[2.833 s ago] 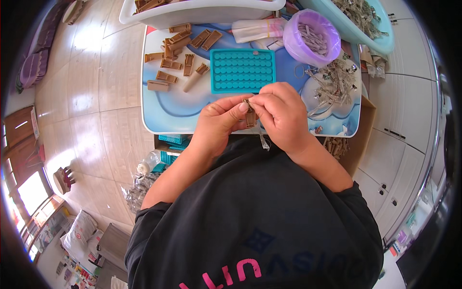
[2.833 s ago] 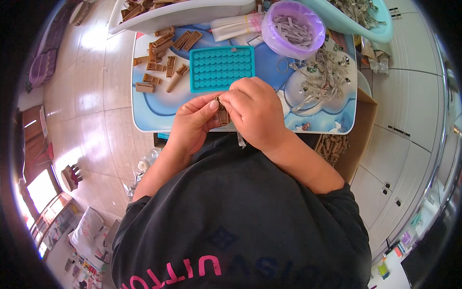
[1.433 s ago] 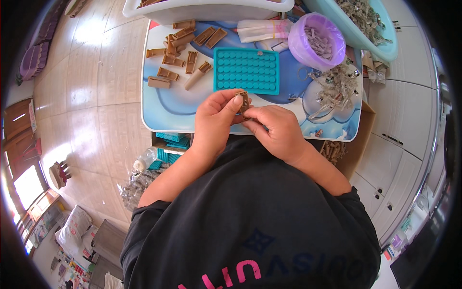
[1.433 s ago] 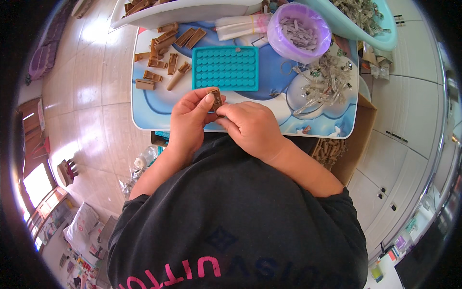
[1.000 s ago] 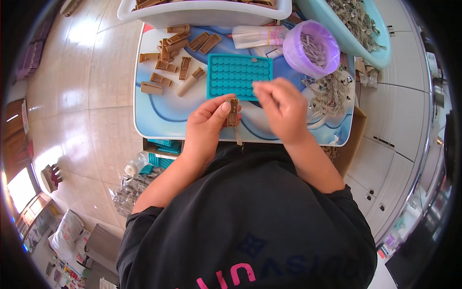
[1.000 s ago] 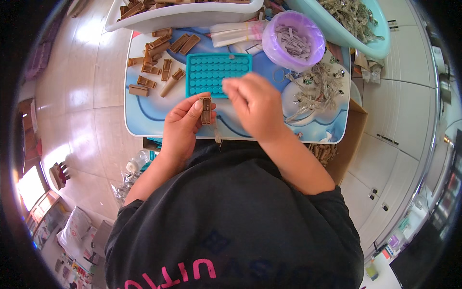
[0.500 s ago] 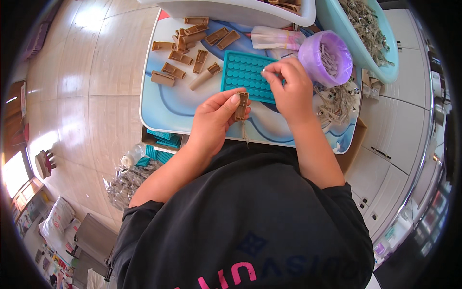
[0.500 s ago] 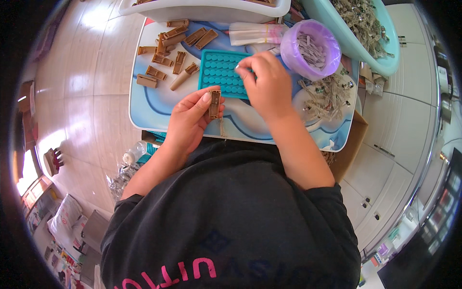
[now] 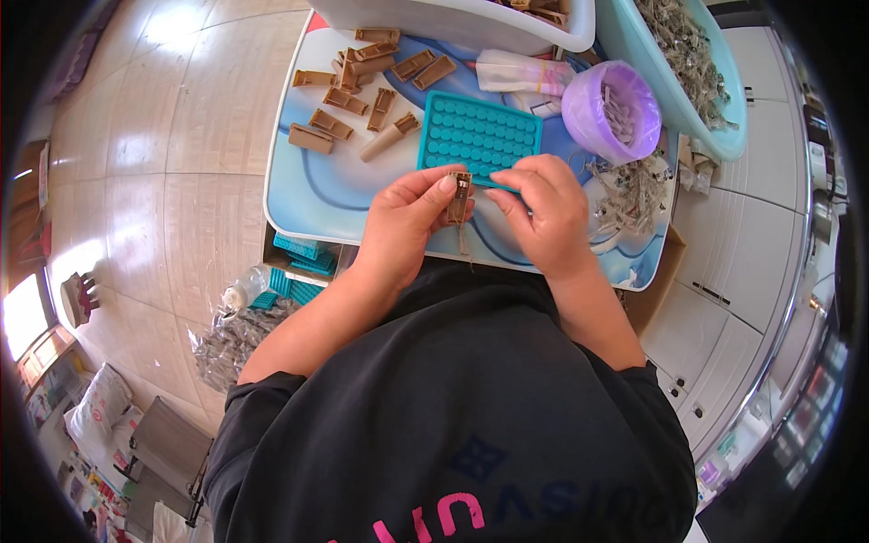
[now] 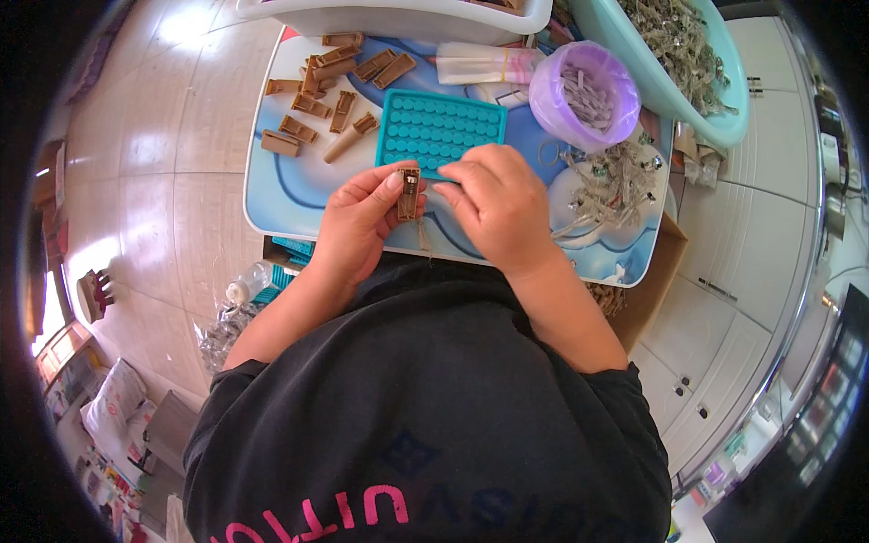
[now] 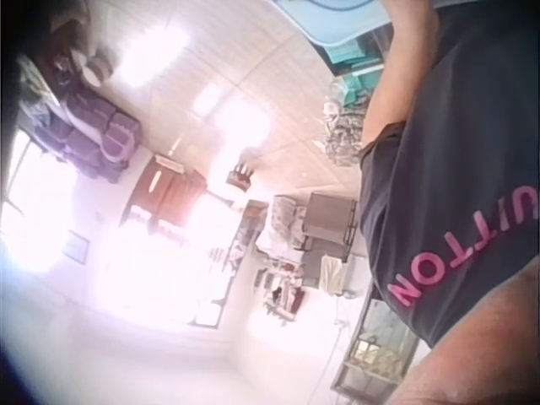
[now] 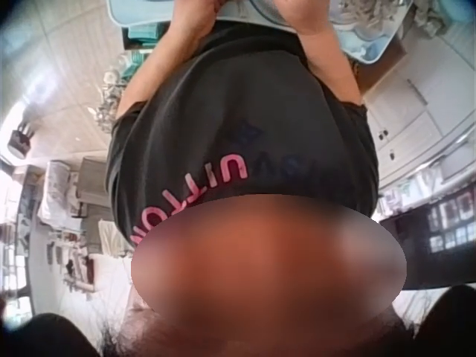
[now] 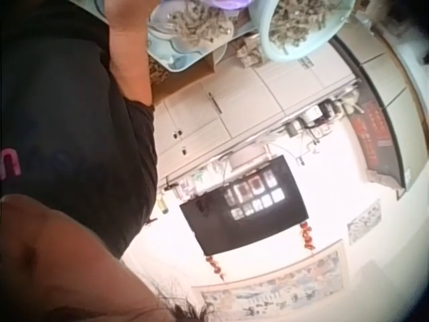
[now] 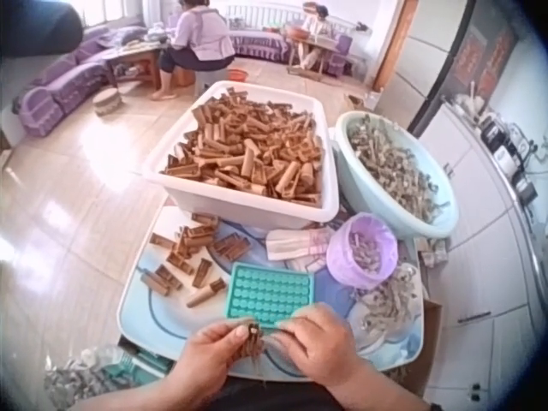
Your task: The person assembles small electronic connectors by hand, inserting pins into plastic housings.
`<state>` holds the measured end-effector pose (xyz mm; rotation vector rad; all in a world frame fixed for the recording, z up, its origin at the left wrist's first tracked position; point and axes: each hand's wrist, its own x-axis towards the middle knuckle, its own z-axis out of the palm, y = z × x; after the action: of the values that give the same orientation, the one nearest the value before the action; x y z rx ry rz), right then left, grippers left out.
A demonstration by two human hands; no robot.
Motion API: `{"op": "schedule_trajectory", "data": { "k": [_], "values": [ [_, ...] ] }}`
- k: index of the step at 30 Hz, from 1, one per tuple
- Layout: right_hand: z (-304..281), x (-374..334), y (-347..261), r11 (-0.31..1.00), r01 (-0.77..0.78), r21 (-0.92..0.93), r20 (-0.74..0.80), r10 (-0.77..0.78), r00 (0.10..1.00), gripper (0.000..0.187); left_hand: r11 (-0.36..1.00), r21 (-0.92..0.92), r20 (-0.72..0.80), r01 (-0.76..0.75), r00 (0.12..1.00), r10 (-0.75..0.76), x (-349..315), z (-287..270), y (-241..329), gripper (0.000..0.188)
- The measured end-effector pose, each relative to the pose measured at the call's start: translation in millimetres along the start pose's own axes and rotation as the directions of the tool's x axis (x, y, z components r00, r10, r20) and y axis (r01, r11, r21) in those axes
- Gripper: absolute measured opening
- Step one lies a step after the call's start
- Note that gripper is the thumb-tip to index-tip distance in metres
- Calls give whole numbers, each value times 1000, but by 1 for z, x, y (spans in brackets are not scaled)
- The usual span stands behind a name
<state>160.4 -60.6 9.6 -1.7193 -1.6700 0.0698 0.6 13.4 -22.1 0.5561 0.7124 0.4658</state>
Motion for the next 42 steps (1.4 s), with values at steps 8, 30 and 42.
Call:
{"op": "schedule_trajectory", "data": {
  "k": [8, 30, 42],
  "values": [
    [-4, -12, 21, 986, -66, -154, 147, 89, 985, 16, 997, -15, -27, 70, 997, -71, -12, -2, 7, 28],
    [4, 61, -79, 947, 76, 311, 48, -95, 994, 13, 992, -126, 110, 22, 994, -8, -16, -17, -2, 31],
    [40, 75, -103, 796, 141, 589, 109, -250, 962, 32, 997, -34, 65, -76, 995, 78, -22, -12, 2, 31]
  ]
}}
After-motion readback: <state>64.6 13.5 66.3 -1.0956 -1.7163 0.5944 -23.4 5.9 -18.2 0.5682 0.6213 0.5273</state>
